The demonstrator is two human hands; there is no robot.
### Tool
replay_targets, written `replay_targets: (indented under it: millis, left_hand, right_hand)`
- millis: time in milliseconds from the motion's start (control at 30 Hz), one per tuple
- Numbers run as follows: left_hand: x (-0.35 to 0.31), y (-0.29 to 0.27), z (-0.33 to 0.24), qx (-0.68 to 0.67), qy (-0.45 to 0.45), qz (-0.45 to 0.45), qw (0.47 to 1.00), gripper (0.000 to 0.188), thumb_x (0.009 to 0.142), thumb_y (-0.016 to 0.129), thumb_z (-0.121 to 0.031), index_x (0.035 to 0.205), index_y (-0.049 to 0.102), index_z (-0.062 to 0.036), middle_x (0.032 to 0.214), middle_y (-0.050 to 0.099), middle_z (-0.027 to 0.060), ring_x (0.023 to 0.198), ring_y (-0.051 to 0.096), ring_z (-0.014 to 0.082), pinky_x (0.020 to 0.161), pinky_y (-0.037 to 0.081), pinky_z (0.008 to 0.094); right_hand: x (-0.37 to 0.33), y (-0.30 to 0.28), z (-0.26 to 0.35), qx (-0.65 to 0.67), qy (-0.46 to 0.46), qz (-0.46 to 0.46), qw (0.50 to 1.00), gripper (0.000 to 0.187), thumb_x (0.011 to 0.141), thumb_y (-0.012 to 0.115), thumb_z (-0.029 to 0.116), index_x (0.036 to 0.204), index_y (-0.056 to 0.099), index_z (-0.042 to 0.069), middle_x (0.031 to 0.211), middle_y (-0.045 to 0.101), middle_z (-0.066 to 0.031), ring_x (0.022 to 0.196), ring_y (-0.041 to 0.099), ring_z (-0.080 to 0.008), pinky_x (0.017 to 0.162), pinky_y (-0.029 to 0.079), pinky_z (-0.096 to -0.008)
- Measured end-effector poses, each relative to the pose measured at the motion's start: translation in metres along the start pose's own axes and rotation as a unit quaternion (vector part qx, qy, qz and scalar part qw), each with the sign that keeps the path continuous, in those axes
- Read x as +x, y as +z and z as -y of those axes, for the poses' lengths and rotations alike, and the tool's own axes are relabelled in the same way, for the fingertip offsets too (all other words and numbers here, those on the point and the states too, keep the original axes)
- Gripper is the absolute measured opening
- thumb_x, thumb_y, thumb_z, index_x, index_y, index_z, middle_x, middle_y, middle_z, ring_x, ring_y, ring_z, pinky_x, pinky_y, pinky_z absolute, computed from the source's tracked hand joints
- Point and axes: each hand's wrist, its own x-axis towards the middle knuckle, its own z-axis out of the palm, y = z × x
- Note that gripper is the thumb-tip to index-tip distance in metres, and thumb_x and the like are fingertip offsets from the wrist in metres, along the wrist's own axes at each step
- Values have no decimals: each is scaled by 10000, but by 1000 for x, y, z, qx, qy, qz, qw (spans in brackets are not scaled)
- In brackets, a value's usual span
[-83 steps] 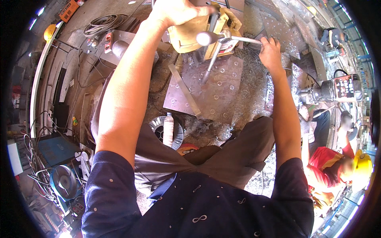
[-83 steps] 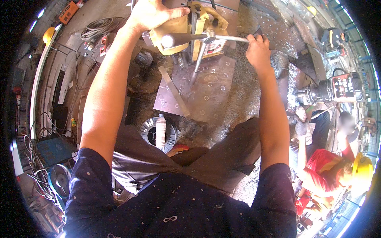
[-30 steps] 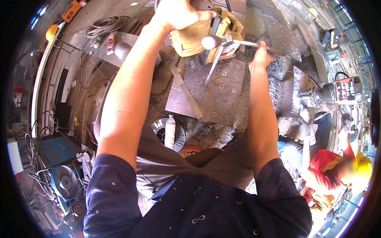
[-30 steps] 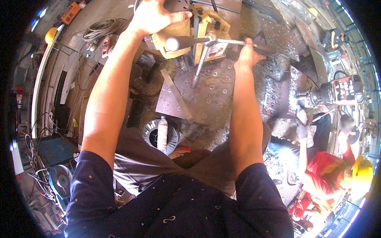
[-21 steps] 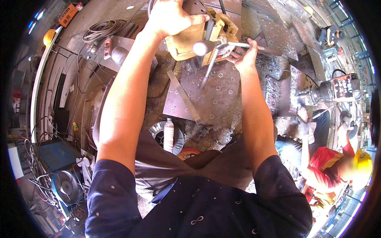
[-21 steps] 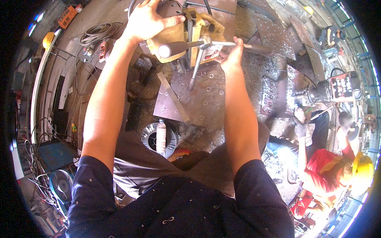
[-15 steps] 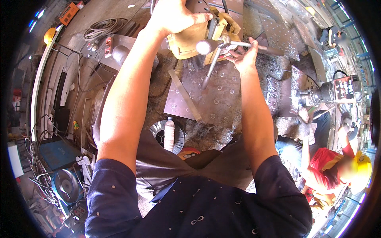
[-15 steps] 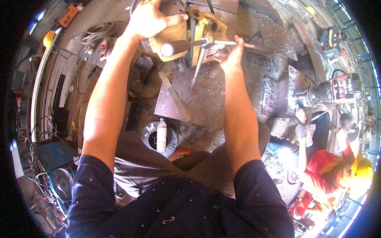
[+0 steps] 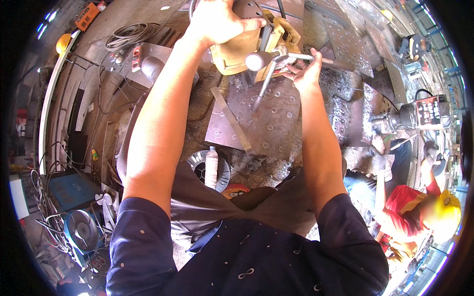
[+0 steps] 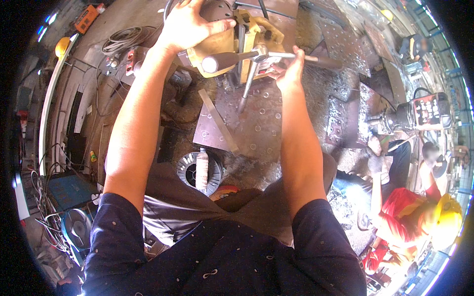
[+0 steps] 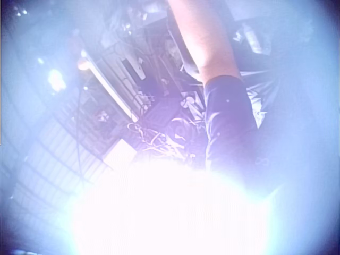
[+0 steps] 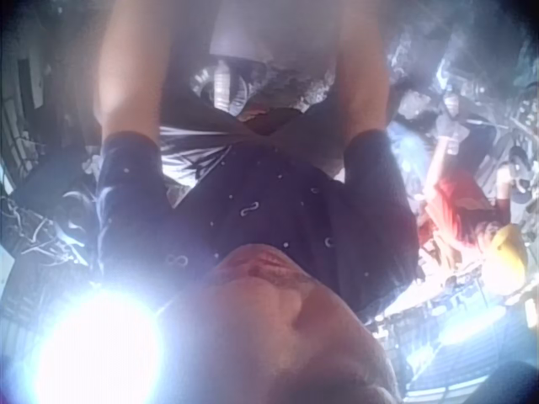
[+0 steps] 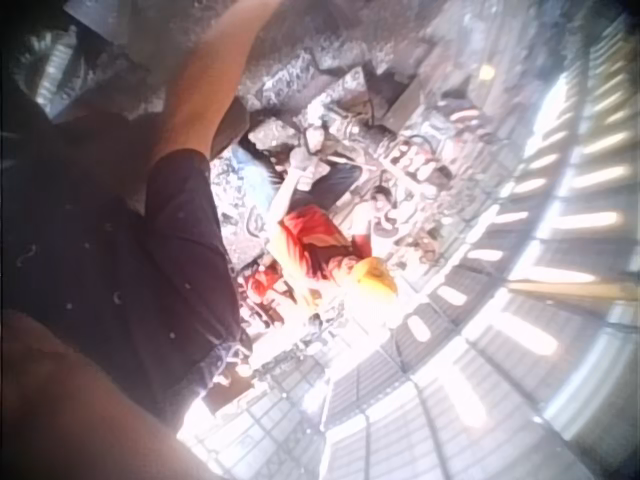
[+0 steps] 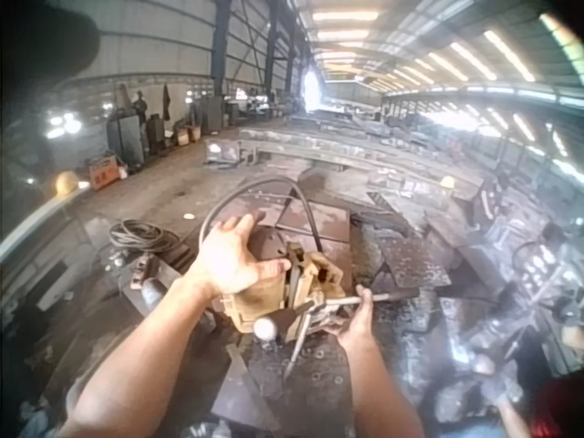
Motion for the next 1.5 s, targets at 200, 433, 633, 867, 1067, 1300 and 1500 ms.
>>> replay_targets:
  millis: [200,433,633,867,1067,1300,1500]
  left_hand:
    - [2,-4,2,-4,4,15,1000,1078,742,803,-649,1523,449,4,1406,561,337,1331,531,482,1149,429,503]
    - [1,0,2,3,-4,12,1000,1073,748,799,-648,1524,450,6,1422,549,346,1353,511,490,1164,412,505]
    - [1,0,2,-7,-5,12,1000,1083,745,800,-650,1529,445,8,1435,539,353,1364,502,491,1175,399,506]
    - [0,2,0,3,-2,4,1000,1069,751,798,-644,1526,450,5,1429,552,336,1355,512,487,1168,406,508]
    - [-2,0,-9,12,15,-3,1000,971,802,778,-622,1482,495,11,1388,592,302,1318,549,445,1134,429,510]
    - [8,27,15,15,63,-74,995,1021,707,799,-690,1394,555,26,1269,627,288,1198,585,453,1073,445,511]
    - [-2,5,13,-6,28,-32,999,1019,714,825,-638,1458,533,-6,1283,640,291,1218,589,466,1121,411,514]
  right_hand:
    - [-2,0,-1,-1,-3,7,1000,1107,804,674,632,1630,79,198,1620,241,-268,1449,276,-597,1141,195,-792]
    - [-5,1,-1,2,-11,4,1000,1061,807,668,633,1624,108,253,1628,224,-267,1449,263,-608,1132,207,-801]
    - [-2,0,-1,4,-9,8,1000,1064,793,676,637,1616,126,249,1618,234,-261,1442,270,-610,1136,206,-797]
    - [2,-2,-3,9,-4,-4,1000,1104,780,694,631,1622,100,233,1611,243,-243,1445,268,-616,1140,239,-769]
    - [6,-4,3,28,-19,-6,999,1128,780,704,616,1629,74,224,1638,214,-242,1454,247,-630,1147,247,-761]
    - [11,-6,11,21,3,13,1000,865,858,643,696,1533,439,196,1444,530,-73,943,622,-223,589,511,-318]
    - [-75,23,-33,-165,-266,-113,943,820,1022,618,511,1561,335,-38,1589,387,-247,1467,403,-343,1205,332,-488]
